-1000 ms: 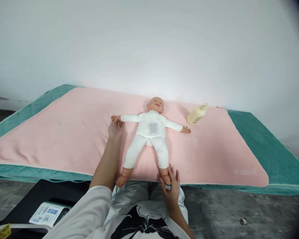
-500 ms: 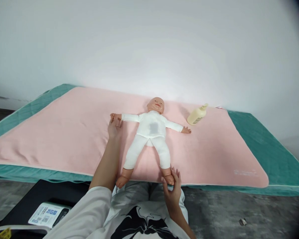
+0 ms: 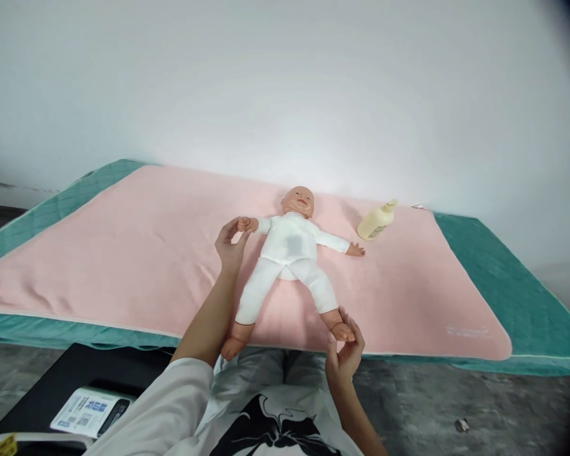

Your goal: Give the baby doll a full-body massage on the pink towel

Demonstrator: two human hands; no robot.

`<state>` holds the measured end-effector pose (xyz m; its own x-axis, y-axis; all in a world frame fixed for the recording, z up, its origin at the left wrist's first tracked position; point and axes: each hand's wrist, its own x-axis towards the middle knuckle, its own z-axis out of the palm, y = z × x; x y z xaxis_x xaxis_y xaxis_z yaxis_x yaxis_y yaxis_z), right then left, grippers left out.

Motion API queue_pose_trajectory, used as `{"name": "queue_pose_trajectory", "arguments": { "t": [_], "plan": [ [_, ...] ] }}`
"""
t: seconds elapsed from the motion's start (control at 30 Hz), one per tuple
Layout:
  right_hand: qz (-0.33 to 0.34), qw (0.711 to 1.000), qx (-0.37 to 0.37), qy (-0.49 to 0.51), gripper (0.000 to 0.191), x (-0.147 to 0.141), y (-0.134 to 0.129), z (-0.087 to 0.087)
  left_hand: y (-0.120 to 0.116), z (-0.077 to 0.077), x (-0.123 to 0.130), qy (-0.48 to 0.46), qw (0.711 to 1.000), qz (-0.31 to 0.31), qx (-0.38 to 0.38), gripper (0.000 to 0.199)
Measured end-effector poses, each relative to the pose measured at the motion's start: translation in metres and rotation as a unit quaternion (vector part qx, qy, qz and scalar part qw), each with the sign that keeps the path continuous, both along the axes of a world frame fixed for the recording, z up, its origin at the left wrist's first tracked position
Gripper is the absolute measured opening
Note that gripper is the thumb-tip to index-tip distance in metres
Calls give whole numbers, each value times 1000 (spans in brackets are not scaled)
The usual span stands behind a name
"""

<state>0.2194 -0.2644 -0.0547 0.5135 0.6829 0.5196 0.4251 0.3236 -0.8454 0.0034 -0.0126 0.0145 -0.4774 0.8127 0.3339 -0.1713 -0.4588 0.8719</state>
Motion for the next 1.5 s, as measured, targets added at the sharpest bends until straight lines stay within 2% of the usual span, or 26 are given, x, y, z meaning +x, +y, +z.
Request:
{"name": "queue_pose_trajectory", "arguments": {
  "t": [0.13,0.23,0.37,0.47,0.6,0.77,0.97,1.1,1.3,1.37,1.5],
  "plan": [
    [20,998,49,-25,50,4,15,22,-11,1,7,91,996,-21,-4,35],
    [26,997,68,-37,50,4,29,38,-12,-3,9,151,987,-45,24,31],
    [33,995,74,-61,51,1,51,57,-7,-9,6,250,960,-96,84,29],
    [41,995,63,-68,49,-4,66,67,-4,-9,2,296,942,-127,98,37],
    [63,995,49,-67,48,-8,82,74,-2,-6,0,333,923,-163,102,45],
    [70,995,42,-57,49,-10,99,79,-2,-3,1,370,898,-208,118,40],
    [71,995,35,-58,49,-13,112,85,-3,-1,0,475,836,-210,176,33],
    [79,995,43,-52,47,-16,114,85,-4,0,1,494,819,-214,199,29],
    [79,995,37,-49,48,-15,111,81,-1,-4,2,483,827,-214,194,30],
    [82,995,37,-46,48,-13,109,80,-1,-5,3,444,855,-200,178,33],
    [89,994,37,-46,48,-10,104,77,-5,-5,4,276,941,-159,109,39]
  ]
}}
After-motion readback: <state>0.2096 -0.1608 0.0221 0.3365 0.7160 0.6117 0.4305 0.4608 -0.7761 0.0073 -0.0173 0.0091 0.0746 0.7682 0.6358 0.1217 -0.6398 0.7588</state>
